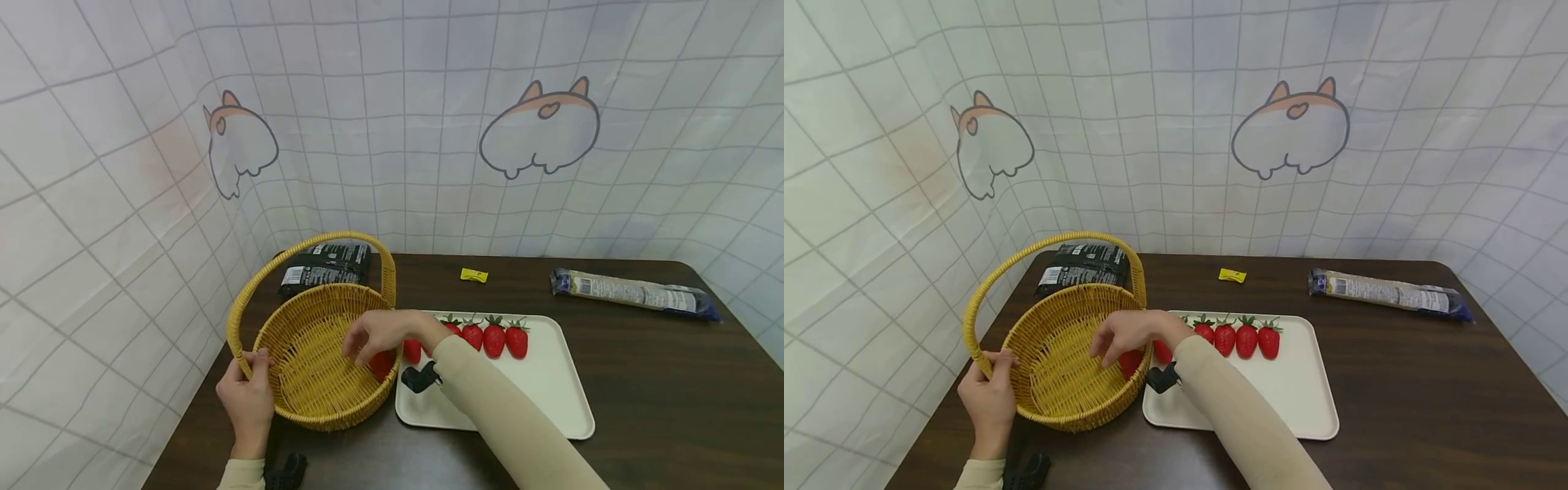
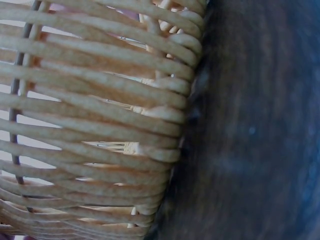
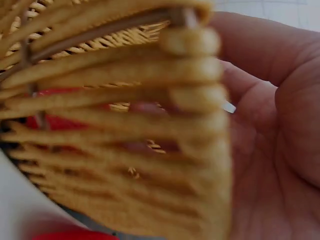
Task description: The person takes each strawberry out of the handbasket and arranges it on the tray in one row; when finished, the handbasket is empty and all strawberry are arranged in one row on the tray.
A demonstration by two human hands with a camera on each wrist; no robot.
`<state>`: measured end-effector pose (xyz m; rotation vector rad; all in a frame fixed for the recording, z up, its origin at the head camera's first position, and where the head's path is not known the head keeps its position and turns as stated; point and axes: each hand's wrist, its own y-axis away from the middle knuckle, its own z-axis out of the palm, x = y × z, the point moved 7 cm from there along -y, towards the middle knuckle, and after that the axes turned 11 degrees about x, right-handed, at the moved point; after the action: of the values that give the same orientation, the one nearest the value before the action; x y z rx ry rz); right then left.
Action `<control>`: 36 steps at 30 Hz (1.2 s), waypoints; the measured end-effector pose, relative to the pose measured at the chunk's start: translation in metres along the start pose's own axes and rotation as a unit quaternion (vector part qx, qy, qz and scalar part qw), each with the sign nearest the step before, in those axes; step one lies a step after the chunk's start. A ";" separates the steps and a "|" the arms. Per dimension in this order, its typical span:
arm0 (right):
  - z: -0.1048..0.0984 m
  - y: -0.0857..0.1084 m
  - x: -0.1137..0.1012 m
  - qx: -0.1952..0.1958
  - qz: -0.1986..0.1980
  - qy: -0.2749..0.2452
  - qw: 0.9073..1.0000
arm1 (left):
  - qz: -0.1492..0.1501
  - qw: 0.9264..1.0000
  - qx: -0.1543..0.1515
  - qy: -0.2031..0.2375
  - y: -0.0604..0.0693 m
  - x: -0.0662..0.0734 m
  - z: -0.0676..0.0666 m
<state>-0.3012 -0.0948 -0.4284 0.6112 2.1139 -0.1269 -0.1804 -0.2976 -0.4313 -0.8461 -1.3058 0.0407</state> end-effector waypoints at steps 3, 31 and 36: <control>0.006 -0.008 0.004 -0.027 0.020 -0.002 0.999 | -0.002 1.000 0.004 -0.006 0.001 -0.001 -0.002; 0.024 -0.002 0.002 -0.182 0.076 0.100 0.975 | 0.016 1.000 0.010 0.001 -0.002 0.004 0.000; 0.025 0.000 0.003 -0.178 0.077 0.089 0.977 | 0.019 1.000 0.006 -0.003 -0.002 0.003 0.000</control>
<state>-0.2835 -0.1013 -0.4457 0.5827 2.1786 0.3993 -0.1805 -0.2971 -0.4279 -0.8611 -1.2938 0.0820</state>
